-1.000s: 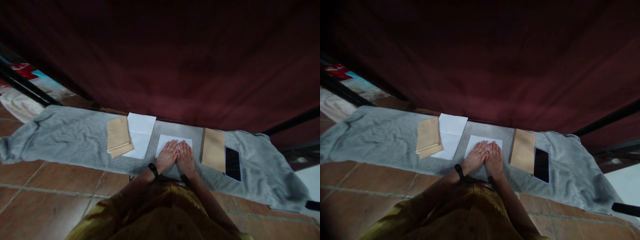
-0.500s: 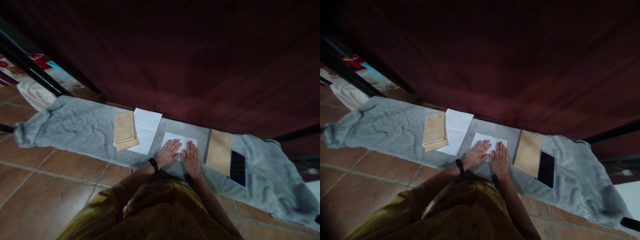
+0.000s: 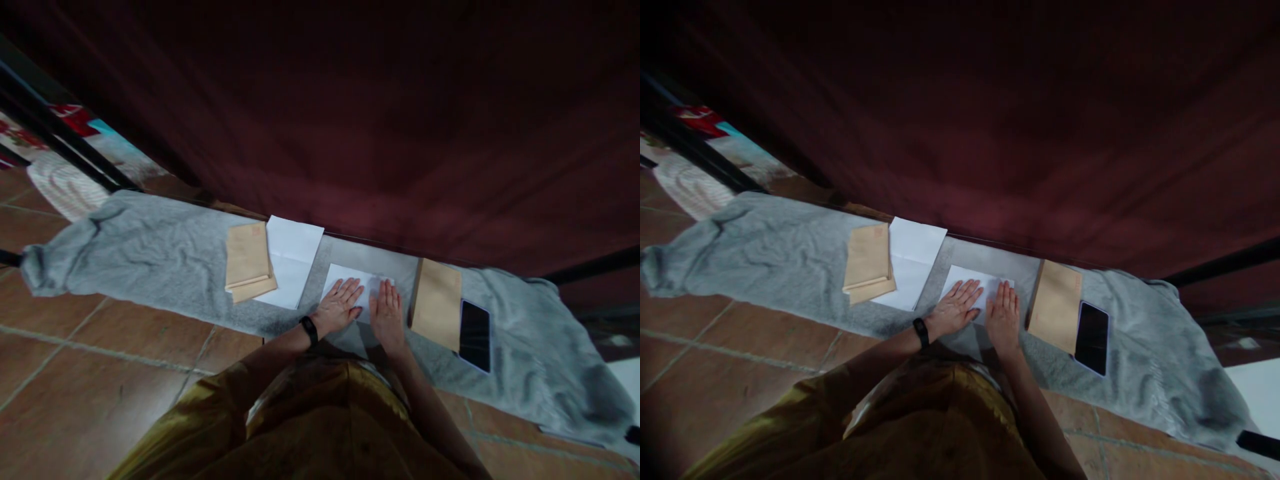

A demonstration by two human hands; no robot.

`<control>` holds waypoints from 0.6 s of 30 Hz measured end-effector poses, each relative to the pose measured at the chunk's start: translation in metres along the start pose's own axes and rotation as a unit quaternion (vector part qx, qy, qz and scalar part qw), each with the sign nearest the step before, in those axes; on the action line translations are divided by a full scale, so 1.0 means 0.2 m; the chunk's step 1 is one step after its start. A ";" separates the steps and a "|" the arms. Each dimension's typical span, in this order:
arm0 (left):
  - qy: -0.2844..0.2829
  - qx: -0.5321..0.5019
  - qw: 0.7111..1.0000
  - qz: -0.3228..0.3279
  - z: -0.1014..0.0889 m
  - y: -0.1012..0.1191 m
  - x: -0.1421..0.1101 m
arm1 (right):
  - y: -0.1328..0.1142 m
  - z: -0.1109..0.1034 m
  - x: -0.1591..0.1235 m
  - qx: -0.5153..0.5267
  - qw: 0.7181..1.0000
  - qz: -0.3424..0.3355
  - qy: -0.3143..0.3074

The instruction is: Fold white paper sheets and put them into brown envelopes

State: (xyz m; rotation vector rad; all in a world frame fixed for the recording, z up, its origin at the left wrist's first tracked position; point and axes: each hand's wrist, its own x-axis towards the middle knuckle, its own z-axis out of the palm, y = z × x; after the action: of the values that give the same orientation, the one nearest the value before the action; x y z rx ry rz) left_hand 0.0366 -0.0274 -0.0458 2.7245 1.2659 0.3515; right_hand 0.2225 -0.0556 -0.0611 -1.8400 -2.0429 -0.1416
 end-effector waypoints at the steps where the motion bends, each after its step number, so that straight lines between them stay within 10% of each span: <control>1: -0.001 0.002 1.000 0.000 0.00 0.00 0.00 | -0.01 0.00 0.03 0.011 0.999 -0.036 -0.018; 6: -0.007 0.019 1.000 0.006 0.00 0.01 0.01 | -0.07 0.05 0.09 0.024 0.989 -0.139 -0.046; 18: 0.026 0.021 0.998 -0.056 0.02 -0.06 0.06 | -0.09 0.10 0.10 0.010 0.999 -0.035 0.012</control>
State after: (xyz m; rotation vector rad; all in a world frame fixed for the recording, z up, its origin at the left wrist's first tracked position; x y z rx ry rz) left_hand 0.0361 -0.0102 -0.0494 2.6796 1.4481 0.3924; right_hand 0.1995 -0.0320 -0.0685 -1.7470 -2.0868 -0.1605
